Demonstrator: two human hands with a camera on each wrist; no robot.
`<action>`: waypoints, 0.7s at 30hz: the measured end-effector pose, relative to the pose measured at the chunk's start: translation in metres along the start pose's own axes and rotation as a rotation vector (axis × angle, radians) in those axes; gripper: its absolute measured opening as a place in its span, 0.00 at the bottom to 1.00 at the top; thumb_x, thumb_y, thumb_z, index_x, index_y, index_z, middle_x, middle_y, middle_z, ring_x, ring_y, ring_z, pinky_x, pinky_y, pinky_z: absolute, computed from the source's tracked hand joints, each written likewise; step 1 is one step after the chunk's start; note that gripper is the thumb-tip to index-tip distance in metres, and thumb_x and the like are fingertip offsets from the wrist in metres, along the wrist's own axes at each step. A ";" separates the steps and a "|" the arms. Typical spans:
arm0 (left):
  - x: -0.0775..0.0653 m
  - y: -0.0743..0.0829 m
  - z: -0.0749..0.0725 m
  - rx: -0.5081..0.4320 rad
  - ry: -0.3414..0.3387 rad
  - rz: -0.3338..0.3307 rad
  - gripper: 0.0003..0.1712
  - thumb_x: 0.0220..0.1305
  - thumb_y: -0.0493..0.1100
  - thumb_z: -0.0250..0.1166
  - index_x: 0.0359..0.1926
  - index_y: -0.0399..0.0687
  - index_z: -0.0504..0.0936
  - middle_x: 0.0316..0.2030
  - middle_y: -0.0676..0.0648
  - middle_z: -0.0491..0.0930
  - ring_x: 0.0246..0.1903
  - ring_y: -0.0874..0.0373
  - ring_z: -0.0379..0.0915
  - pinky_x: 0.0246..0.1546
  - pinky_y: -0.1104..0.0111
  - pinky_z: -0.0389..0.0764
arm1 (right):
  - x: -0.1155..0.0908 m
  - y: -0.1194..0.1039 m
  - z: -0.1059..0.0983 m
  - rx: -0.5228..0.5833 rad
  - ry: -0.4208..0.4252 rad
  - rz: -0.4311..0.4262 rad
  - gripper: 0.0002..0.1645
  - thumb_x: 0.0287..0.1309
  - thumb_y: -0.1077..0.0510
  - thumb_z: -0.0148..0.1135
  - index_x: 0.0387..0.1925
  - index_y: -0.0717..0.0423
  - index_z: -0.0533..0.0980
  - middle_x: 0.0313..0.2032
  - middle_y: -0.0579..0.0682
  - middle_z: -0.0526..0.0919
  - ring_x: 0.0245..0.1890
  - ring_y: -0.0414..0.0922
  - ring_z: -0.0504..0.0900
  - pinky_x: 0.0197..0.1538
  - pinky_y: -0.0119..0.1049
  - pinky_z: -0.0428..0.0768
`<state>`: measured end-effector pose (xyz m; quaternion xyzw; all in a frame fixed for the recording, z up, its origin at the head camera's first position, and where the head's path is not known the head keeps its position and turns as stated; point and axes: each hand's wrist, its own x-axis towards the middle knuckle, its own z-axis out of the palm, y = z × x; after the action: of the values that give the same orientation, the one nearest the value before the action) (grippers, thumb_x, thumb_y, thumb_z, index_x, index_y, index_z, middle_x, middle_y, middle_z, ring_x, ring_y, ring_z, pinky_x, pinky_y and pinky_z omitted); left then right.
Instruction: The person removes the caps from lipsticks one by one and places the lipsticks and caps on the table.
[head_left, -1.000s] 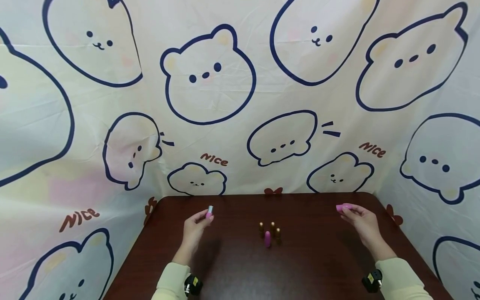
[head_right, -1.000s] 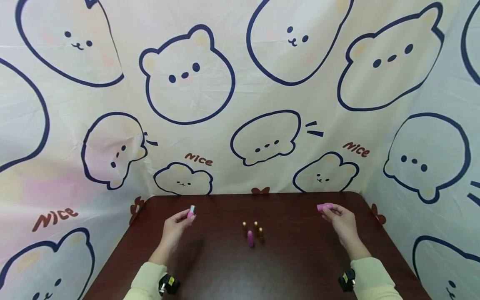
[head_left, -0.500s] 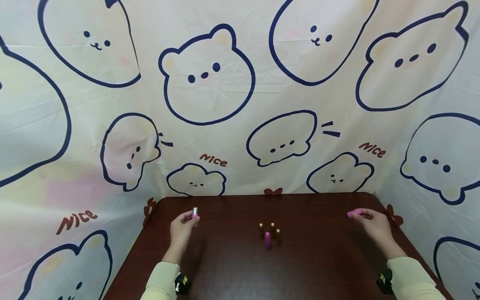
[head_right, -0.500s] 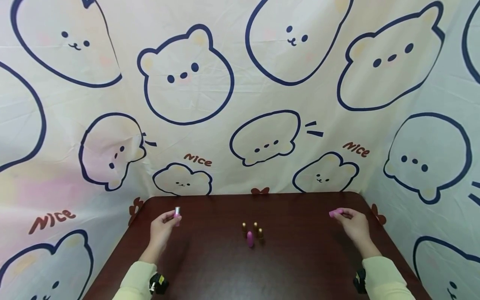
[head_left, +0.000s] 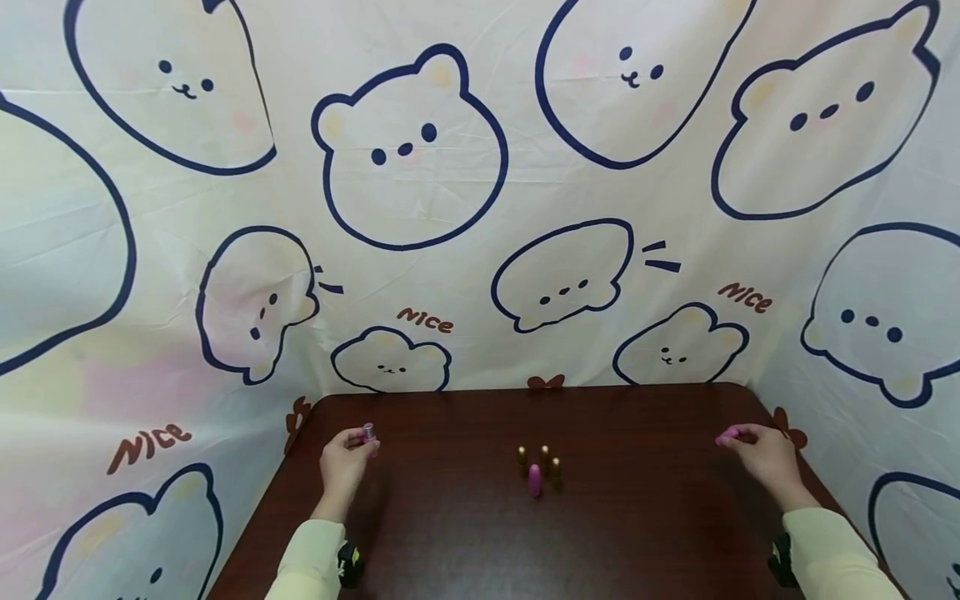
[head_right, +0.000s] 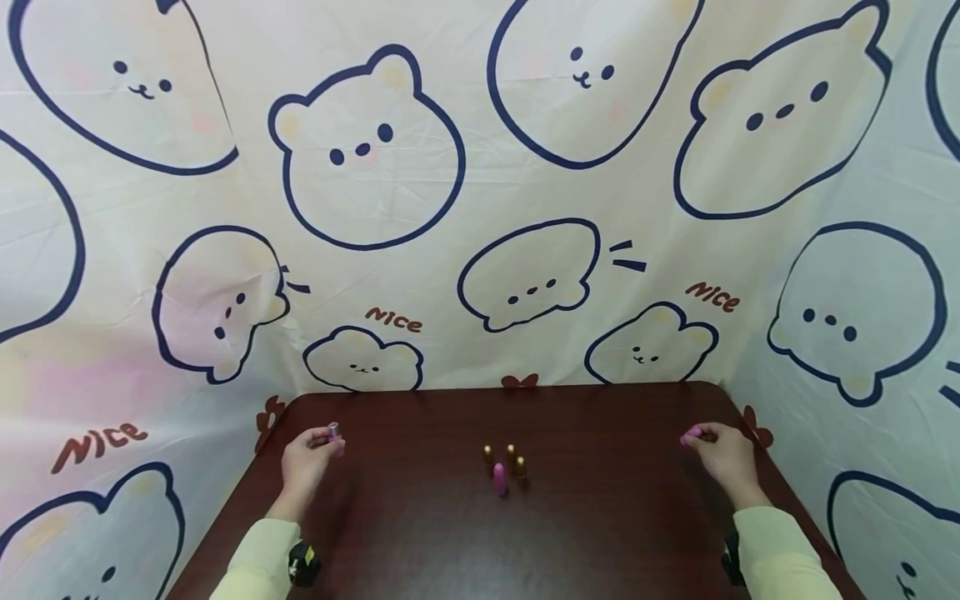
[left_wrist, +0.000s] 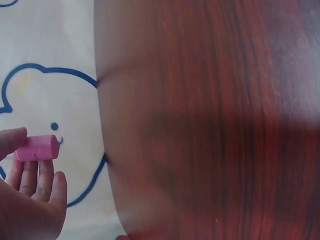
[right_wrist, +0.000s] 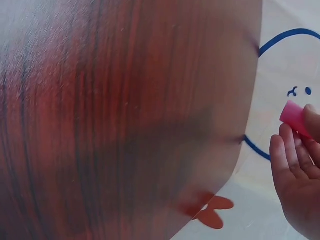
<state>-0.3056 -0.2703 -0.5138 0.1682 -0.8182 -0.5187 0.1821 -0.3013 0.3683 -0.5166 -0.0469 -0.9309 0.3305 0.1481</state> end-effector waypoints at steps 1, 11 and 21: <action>0.001 -0.002 -0.001 0.017 0.013 0.005 0.14 0.57 0.35 0.70 0.44 0.33 0.81 0.39 0.35 0.82 0.32 0.51 0.83 0.29 0.71 0.78 | 0.000 0.002 0.000 -0.016 0.005 -0.008 0.18 0.60 0.53 0.67 0.36 0.68 0.80 0.32 0.60 0.83 0.28 0.50 0.74 0.28 0.39 0.71; 0.005 -0.018 -0.006 0.093 0.070 0.024 0.13 0.56 0.33 0.70 0.41 0.31 0.79 0.40 0.31 0.81 0.39 0.40 0.78 0.32 0.60 0.79 | 0.000 0.019 0.001 -0.077 -0.038 0.069 0.11 0.56 0.59 0.67 0.30 0.67 0.79 0.28 0.58 0.82 0.28 0.52 0.75 0.28 0.41 0.71; 0.007 -0.040 -0.010 0.116 0.102 -0.013 0.13 0.55 0.31 0.69 0.41 0.29 0.79 0.38 0.29 0.80 0.40 0.38 0.75 0.32 0.57 0.77 | -0.009 0.031 0.008 -0.068 -0.097 0.115 0.08 0.55 0.61 0.65 0.27 0.63 0.79 0.27 0.54 0.80 0.28 0.52 0.74 0.29 0.42 0.70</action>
<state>-0.3040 -0.2974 -0.5453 0.2100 -0.8355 -0.4623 0.2101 -0.2952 0.3862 -0.5443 -0.0892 -0.9435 0.3084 0.0820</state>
